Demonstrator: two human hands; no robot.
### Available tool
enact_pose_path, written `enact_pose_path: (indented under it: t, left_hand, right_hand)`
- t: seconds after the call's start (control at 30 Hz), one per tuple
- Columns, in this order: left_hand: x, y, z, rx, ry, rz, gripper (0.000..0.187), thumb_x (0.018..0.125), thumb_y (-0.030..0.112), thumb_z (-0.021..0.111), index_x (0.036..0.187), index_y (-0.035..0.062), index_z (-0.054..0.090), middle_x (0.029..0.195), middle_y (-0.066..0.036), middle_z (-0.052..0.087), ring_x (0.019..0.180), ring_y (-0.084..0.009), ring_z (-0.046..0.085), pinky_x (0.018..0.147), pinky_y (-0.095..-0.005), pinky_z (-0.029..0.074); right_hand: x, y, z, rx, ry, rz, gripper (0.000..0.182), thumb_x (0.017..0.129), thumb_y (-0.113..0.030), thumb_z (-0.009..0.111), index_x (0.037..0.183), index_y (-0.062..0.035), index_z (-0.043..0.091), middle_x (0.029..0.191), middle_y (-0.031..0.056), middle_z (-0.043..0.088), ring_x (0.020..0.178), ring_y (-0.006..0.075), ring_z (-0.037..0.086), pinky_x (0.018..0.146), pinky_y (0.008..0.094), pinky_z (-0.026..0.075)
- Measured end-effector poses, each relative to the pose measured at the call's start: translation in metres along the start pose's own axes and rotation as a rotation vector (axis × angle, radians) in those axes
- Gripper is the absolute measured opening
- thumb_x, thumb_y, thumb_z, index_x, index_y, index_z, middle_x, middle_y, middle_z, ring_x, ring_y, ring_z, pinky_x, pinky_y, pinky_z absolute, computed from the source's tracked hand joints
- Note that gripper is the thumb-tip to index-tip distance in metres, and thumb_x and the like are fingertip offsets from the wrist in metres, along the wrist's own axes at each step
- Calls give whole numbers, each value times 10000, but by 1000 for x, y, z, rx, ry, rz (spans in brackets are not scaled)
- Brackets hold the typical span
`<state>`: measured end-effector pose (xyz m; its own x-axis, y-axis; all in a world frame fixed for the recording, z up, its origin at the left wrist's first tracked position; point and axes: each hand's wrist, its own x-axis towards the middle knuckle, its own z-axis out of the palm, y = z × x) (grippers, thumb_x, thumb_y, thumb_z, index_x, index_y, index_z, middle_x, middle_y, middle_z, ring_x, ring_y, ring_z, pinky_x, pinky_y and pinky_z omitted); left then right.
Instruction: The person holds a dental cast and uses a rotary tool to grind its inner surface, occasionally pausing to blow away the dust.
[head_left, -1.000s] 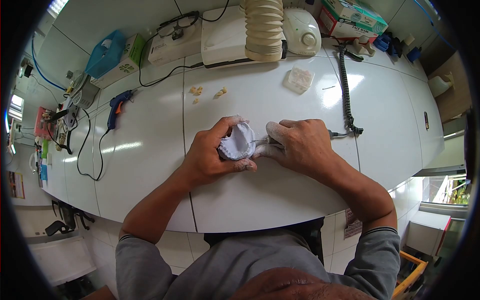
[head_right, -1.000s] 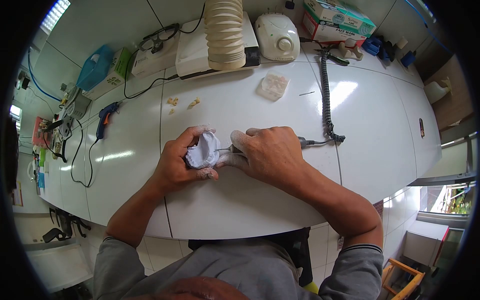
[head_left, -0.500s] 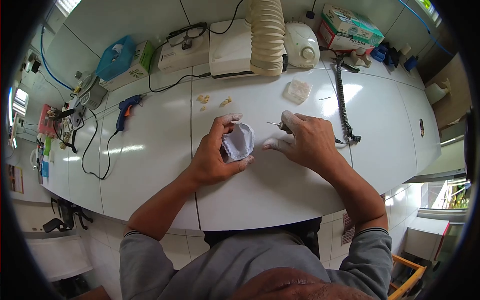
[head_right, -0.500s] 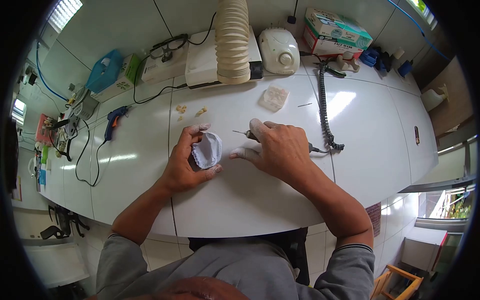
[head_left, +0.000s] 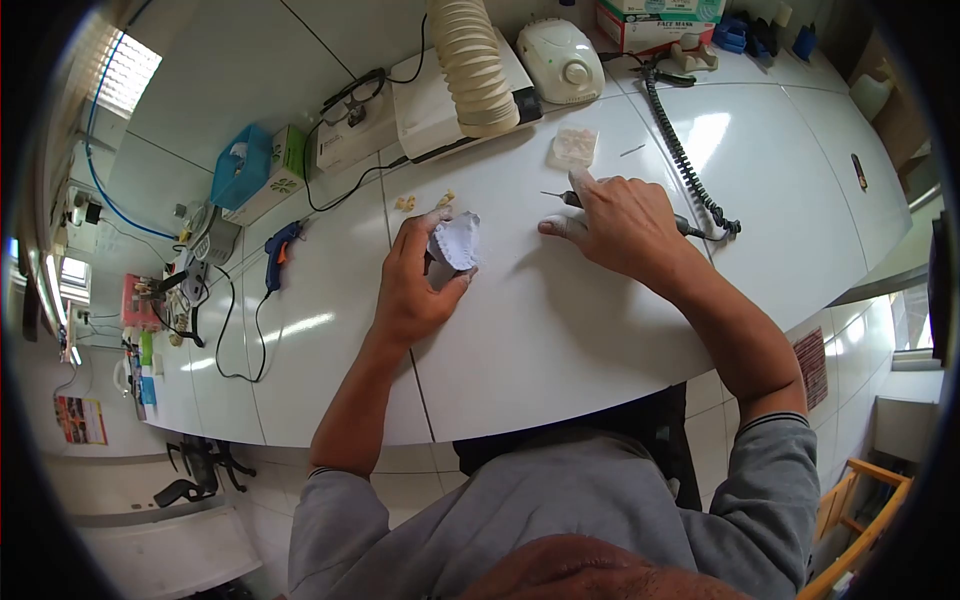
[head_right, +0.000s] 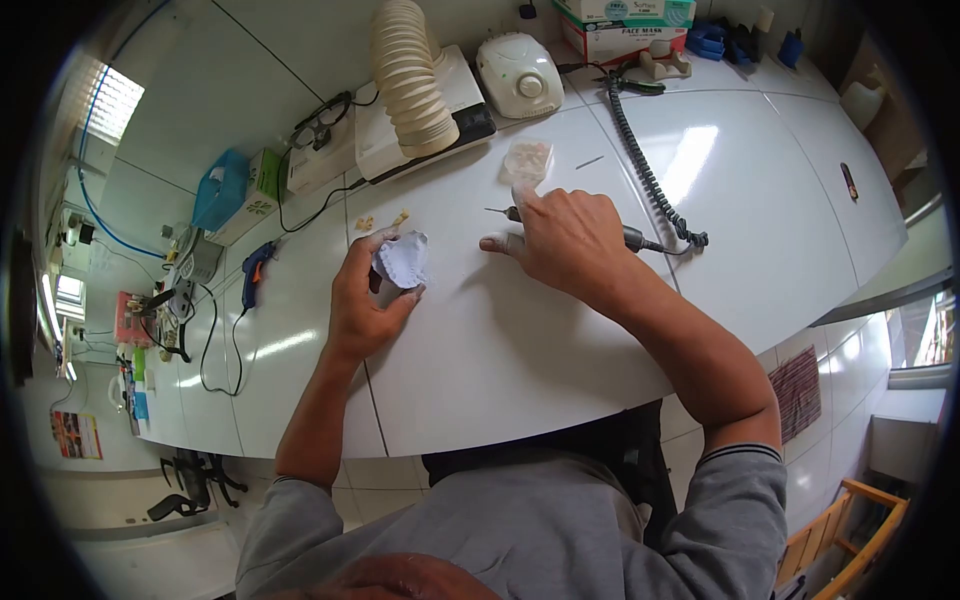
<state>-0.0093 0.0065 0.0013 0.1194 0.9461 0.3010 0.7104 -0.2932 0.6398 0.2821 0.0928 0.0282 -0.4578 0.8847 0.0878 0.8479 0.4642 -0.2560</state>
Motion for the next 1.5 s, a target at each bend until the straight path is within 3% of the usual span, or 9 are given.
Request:
enact_pose_path:
  t: [0.17,0.37,0.47,0.77,0.87,0.97,1.07,1.27,1.5]
  left_hand:
    - [1,7,0,148,-5,137,928,754,-18,757,1636,66,482,1377,-198,628,1223,-364,651,1066,-422,541]
    - [0,14,-5,242,-63,181,919,728,-30,677,1627,63,507,1429,-195,605,1315,-382,574,1140,-443,500]
    - [0,15,-4,238,-47,227,904,722,-27,682,1608,46,520,1410,-198,602,1224,-390,584,1127,-462,500]
    - [1,10,-4,200,-45,236,884,716,-14,683,1586,35,537,1397,-211,603,1248,-399,588,1120,-465,505]
    - [1,12,-6,126,-80,157,847,766,-14,730,1577,29,490,1394,-185,615,1296,-342,610,1124,-446,505]
    - [-5,4,7,-577,-35,-102,794,825,4,787,1530,41,424,1423,-143,601,1350,-262,600,1137,-422,504]
    - [-4,-4,13,-787,-70,-78,760,854,-16,795,1478,68,370,1460,-117,567,1395,-213,563,1170,-408,493]
    - [-5,-2,14,-966,-100,-127,772,833,-101,776,1460,86,367,1538,-129,517,1457,-238,535,1225,-409,476]
    - [-7,-5,12,-951,-108,-151,771,848,-57,829,1474,82,400,1551,-144,508,1447,-253,557,1227,-425,481]
  right_hand:
    - [0,3,9,43,5,6,708,954,-709,708,1054,-8,709,723,159,756,654,359,756,577,458,554]
    - [-1,2,8,61,-11,-6,715,958,-711,707,1060,-4,708,708,157,749,630,337,753,564,441,547]
    - [-1,1,9,62,-3,-14,716,956,-709,711,1060,-1,706,710,157,750,631,334,754,561,439,548]
    - [-1,0,9,69,4,-9,715,945,-705,723,1083,-4,696,751,165,765,683,352,767,592,461,562]
    - [0,-1,9,74,13,-14,704,940,-699,733,1088,-13,693,763,163,767,692,361,767,598,471,563]
    - [-1,-3,10,97,97,-73,676,938,-690,739,1079,-31,690,770,156,767,693,379,760,596,481,561]
    - [-1,-7,8,129,153,-119,644,941,-679,741,1053,-48,681,771,155,763,691,395,751,596,493,559]
    - [-2,-12,9,218,244,-275,484,965,-530,784,968,-67,640,830,116,755,729,365,746,605,478,553]
    - [-5,-18,12,233,201,-328,388,954,-406,832,928,-64,651,813,103,737,715,341,731,613,448,550]
